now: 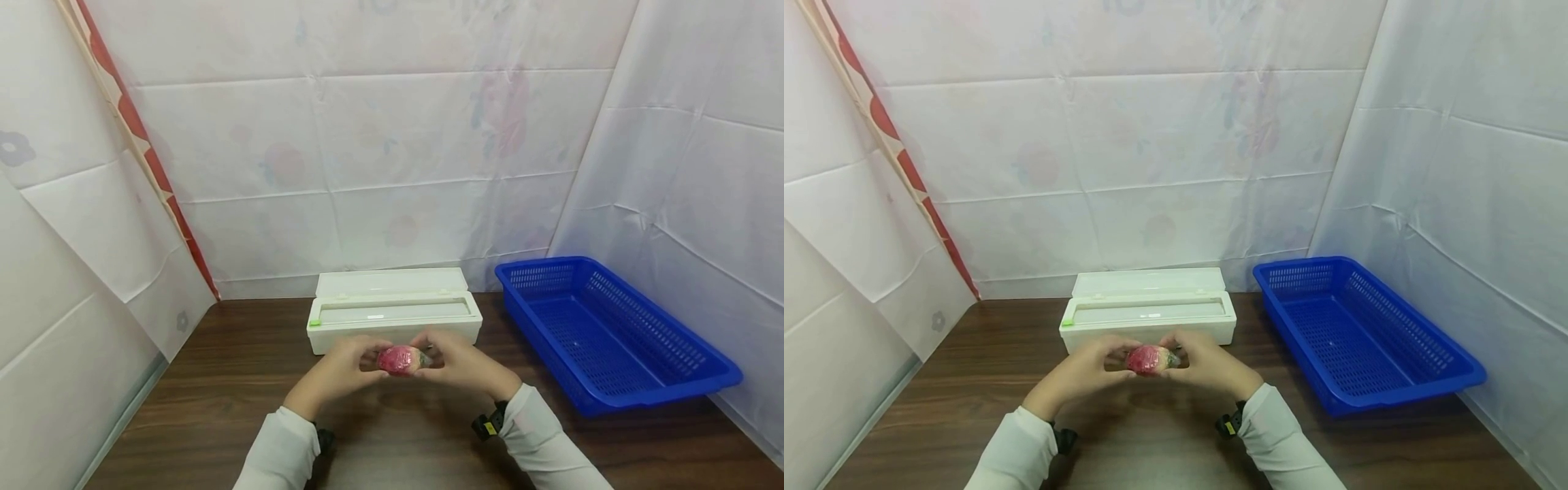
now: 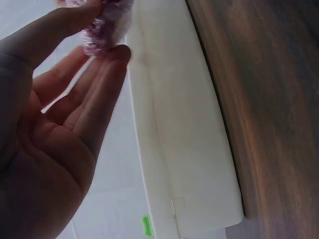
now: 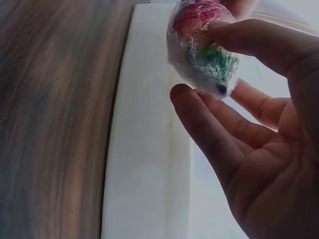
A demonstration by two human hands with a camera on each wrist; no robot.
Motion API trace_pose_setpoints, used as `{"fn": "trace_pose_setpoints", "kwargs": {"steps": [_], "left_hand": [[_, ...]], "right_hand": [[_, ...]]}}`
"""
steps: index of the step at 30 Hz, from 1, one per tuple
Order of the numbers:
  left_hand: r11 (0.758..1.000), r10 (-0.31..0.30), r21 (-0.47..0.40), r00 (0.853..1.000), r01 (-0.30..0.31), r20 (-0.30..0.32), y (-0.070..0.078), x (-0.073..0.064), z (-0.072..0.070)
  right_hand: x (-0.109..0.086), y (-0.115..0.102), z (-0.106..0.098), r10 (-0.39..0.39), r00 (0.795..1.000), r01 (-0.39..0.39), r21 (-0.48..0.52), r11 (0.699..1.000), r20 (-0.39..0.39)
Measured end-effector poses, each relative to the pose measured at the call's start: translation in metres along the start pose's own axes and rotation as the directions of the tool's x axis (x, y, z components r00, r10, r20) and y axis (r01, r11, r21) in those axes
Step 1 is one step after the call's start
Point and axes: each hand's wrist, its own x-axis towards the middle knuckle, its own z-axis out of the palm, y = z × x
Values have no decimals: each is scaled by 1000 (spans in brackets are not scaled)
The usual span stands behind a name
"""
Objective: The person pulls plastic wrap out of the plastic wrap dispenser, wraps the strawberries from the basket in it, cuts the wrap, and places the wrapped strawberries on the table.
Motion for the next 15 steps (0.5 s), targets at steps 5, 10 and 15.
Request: {"fn": "trace_pose_setpoints", "kwargs": {"steps": [5, 10, 15], "left_hand": [[998, -13, 60, 999, 12, 30, -1, 1, 8], [995, -44, 93, 998, 40, 40, 0, 1, 15], [990, -75, 124, 996, 69, 42, 0, 2, 18]], "right_hand": [[-1, 7, 8, -15, 1000, 15, -101, 995, -1], [-1, 10, 12, -28, 1000, 28, -186, 982, 1], [-2, 11, 13, 1, 1000, 1, -225, 974, 12]]}}
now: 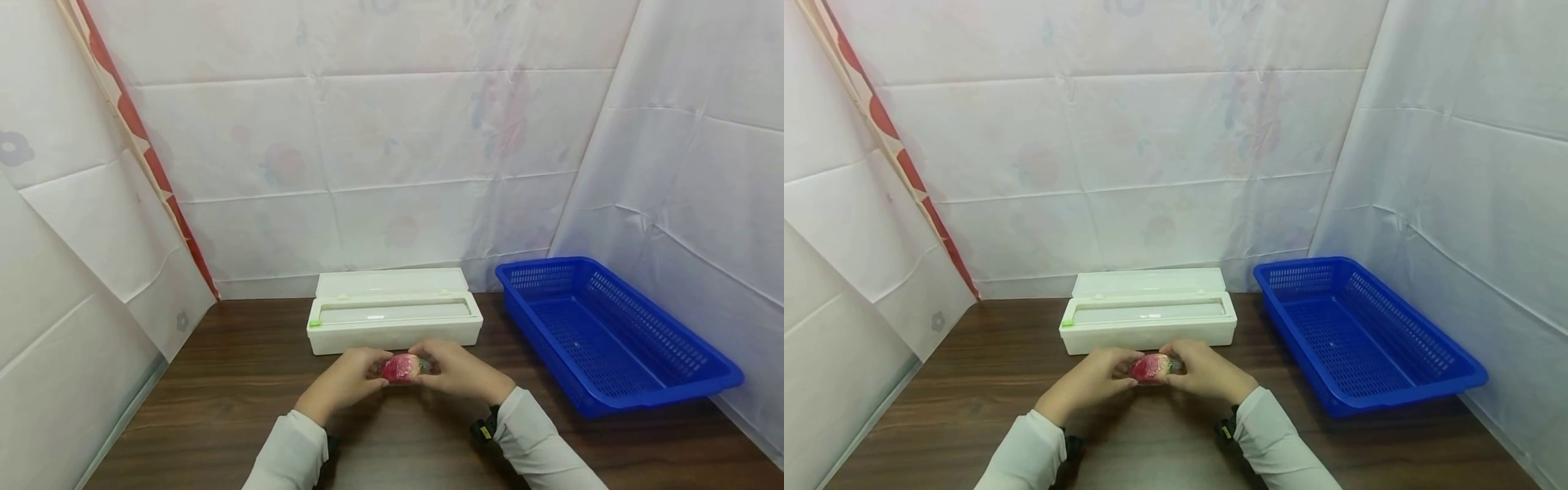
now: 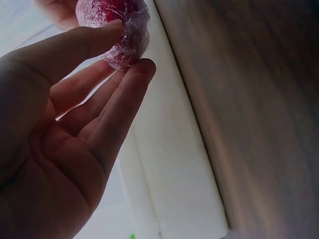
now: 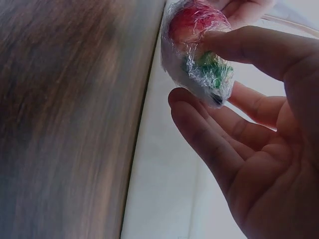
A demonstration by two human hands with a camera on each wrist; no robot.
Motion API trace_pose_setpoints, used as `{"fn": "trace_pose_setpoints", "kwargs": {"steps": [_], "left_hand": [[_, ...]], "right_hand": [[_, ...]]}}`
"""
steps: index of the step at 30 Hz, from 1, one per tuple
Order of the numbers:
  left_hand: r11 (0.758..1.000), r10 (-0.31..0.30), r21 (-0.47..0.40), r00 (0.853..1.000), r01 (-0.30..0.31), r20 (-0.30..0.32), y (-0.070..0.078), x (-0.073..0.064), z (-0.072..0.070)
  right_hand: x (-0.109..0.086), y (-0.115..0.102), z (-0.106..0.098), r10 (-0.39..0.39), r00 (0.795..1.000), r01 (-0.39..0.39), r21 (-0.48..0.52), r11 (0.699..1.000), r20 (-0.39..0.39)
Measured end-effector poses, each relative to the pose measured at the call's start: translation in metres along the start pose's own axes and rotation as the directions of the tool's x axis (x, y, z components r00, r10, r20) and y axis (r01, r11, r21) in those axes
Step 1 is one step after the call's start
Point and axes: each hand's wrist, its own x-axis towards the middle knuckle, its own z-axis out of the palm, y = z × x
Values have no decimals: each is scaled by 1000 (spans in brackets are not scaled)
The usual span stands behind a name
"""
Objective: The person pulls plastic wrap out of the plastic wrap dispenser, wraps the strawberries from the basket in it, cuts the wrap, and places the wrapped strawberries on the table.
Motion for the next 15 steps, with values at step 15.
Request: {"fn": "trace_pose_setpoints", "kwargs": {"steps": [15], "left_hand": [[1000, 9, 5, 997, -9, 77, -11, 0, 9]], "right_hand": [[-2, 4, 8, 102, 989, -103, 5, 995, 109]]}}
